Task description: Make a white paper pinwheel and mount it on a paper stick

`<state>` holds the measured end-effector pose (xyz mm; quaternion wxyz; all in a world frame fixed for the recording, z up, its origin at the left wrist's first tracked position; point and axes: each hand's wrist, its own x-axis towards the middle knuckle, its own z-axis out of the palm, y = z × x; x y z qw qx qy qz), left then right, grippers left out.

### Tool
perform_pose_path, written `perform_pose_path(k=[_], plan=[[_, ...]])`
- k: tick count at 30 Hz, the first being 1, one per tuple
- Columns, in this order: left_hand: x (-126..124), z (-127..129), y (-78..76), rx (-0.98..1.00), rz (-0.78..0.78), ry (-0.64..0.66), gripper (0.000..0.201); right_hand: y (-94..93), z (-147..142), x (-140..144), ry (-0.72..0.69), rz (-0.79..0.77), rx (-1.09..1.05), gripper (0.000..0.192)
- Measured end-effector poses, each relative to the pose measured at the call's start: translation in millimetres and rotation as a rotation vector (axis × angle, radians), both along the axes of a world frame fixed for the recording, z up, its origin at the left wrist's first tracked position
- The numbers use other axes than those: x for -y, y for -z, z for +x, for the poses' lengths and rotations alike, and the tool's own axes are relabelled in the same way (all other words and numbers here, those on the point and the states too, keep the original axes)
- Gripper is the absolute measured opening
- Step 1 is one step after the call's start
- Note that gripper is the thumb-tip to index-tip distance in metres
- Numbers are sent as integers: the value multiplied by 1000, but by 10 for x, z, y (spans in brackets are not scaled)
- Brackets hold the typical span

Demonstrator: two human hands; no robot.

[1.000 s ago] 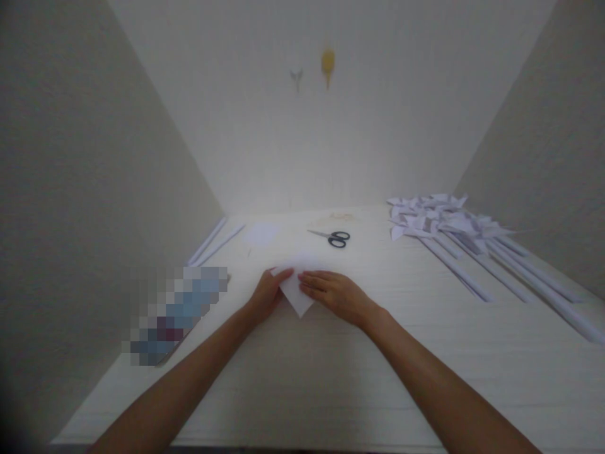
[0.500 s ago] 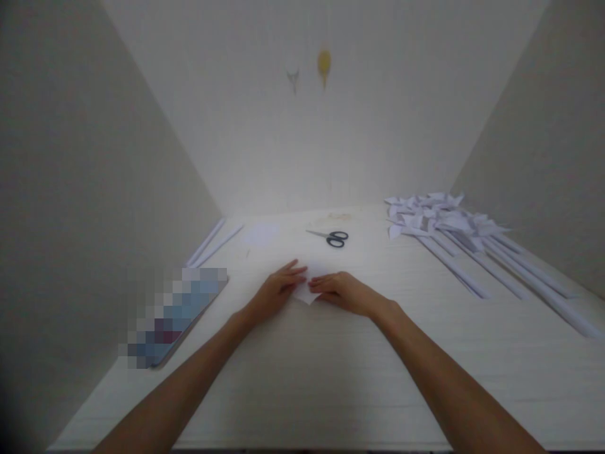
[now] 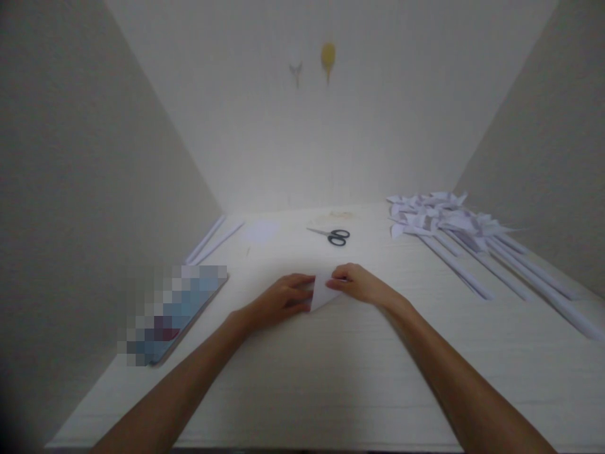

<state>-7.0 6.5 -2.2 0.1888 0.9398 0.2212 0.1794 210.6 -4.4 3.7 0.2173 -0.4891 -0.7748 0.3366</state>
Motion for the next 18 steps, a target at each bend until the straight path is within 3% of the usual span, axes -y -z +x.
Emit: perform_pose_path(k=[8, 18], plan=[[-16, -43, 0, -106, 28, 24, 45, 57, 76, -36, 45, -46, 114, 35], [19, -34, -12, -132, 51, 28, 33, 68, -149, 41, 246, 240, 561, 31]])
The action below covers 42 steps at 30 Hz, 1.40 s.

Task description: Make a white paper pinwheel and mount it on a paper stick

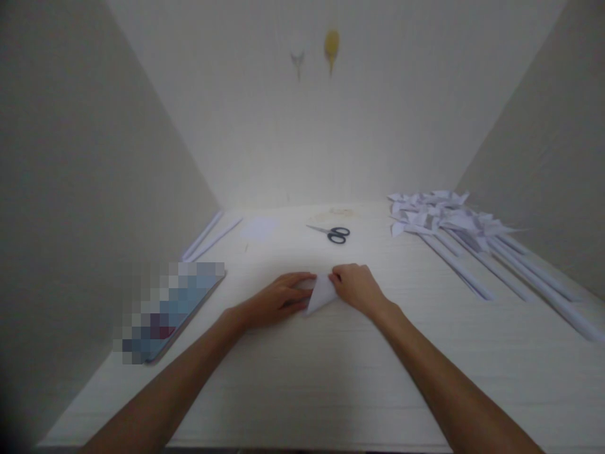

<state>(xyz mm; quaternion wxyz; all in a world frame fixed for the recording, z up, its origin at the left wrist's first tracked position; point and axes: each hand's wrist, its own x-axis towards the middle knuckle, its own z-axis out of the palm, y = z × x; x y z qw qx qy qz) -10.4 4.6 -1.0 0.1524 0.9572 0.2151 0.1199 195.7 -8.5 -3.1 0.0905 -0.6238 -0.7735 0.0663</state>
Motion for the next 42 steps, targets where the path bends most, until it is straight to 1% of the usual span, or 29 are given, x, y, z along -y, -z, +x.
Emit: perform_pose_path(k=[3, 6, 12, 23, 36, 42], plan=[[5, 6, -18, -6, -9, -3, 33, -23, -38, 15, 31, 18, 76, 31], [7, 13, -32, -10, -15, -6, 33, -39, -53, 15, 56, 19, 104, 31], [3, 26, -40, -2, -12, 12, 29, -26, -69, 6, 74, 14, 118, 31], [-27, 20, -9, -15, 22, 37, 27, -28, -85, -3, 96, -13, 143, 33], [-25, 15, -23, -21, 17, 37, 25, -40, -88, 3, 79, 3, 152, 33], [-61, 32, -16, -31, 27, 58, 27, -44, -87, 1, 83, 18, 167, 33]])
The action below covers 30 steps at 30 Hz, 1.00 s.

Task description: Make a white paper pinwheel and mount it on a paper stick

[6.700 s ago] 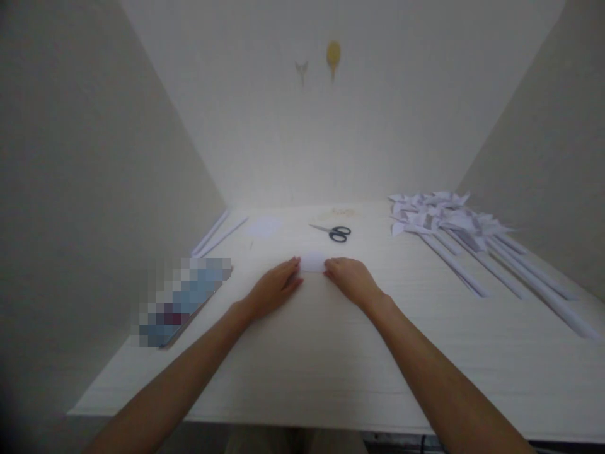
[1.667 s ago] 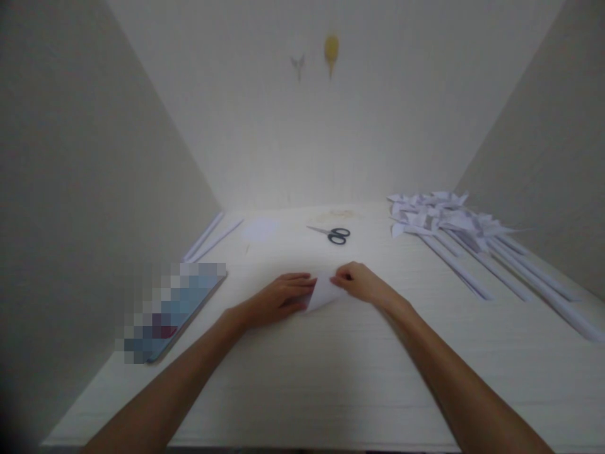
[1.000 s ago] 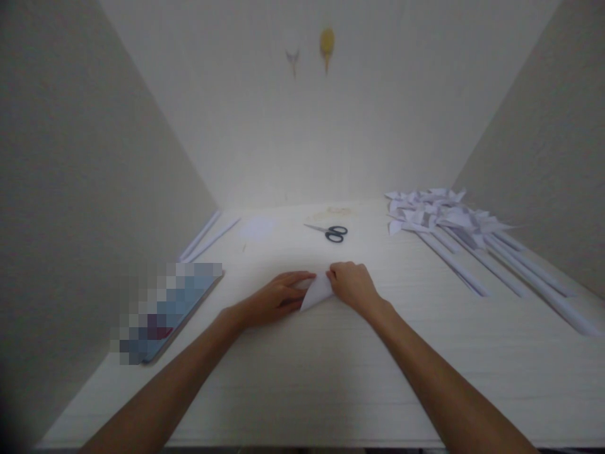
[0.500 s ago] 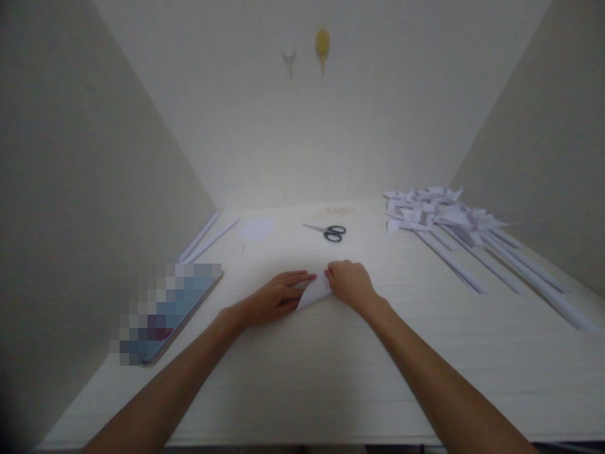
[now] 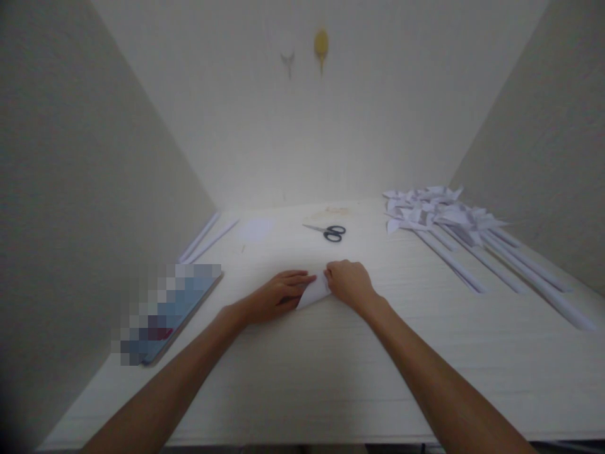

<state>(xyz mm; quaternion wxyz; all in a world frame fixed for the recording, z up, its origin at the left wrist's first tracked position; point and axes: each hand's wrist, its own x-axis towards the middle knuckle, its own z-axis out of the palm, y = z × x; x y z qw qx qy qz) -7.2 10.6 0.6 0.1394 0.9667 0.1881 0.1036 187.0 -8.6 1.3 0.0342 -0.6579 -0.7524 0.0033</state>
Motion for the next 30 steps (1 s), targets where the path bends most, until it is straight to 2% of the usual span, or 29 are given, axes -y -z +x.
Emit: perform_pose_path(k=[11, 18, 22, 27, 30], plan=[[32, 0, -5, 32, -78, -129, 36, -20, -15, 13, 8, -25, 3, 32], [71, 89, 2, -55, 33, -111, 41, -11, -11, 13, 5, -5, 13, 34], [99, 121, -18, -84, 45, -125, 41, -23, -13, 16, 12, -10, 29, 34], [136, 148, -14, -104, 55, -101, 42, -5, -10, 25, -17, 51, 26, 32], [112, 153, 24, -109, 72, -116, 43, 30, 34, 23, 6, 176, -52, 27]])
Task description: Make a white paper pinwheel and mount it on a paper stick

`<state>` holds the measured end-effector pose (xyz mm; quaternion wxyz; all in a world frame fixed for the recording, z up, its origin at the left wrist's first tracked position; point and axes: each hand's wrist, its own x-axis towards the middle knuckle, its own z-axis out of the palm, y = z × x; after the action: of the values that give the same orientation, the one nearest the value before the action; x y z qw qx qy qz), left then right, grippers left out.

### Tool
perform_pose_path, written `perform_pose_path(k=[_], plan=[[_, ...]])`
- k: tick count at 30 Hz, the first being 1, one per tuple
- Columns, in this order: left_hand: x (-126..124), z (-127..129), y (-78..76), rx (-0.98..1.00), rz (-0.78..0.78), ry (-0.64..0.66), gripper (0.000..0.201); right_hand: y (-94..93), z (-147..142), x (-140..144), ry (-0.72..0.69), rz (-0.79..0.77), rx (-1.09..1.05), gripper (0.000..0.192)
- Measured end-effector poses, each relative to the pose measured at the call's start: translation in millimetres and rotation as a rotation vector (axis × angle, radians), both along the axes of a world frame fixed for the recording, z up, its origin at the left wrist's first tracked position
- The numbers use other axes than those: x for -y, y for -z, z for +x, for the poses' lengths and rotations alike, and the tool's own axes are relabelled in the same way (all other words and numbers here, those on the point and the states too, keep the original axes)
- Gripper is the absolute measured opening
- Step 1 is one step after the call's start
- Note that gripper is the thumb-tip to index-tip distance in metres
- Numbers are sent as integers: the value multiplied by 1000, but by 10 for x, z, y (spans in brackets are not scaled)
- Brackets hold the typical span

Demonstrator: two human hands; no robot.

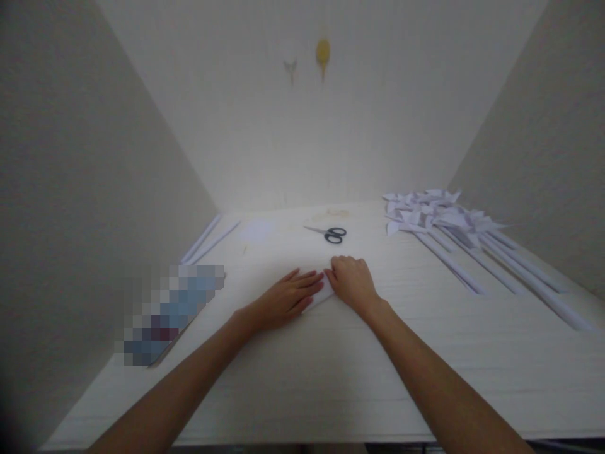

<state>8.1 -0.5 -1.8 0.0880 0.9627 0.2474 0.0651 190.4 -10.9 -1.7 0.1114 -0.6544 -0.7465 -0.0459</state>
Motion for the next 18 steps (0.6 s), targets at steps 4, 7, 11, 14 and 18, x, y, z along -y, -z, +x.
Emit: perform_pose_path(k=[4, 7, 11, 14, 18], plan=[[-109, -51, 39, -9, 37, -93, 42, 43, 72, -5, -96, 179, -149, 25], [-183, -107, 49, -13, 51, -164, 43, 71, 54, 14, -296, 189, -145, 32], [-210, -134, 54, -2, 29, -198, 44, 107, -3, 48, -545, -25, -91, 42], [-201, -128, 43, -6, -5, -211, 44, 128, 62, 22, -561, -141, -82, 45], [-187, -123, 16, -19, -36, -222, 45, 156, 242, -75, -395, -156, -78, 48]])
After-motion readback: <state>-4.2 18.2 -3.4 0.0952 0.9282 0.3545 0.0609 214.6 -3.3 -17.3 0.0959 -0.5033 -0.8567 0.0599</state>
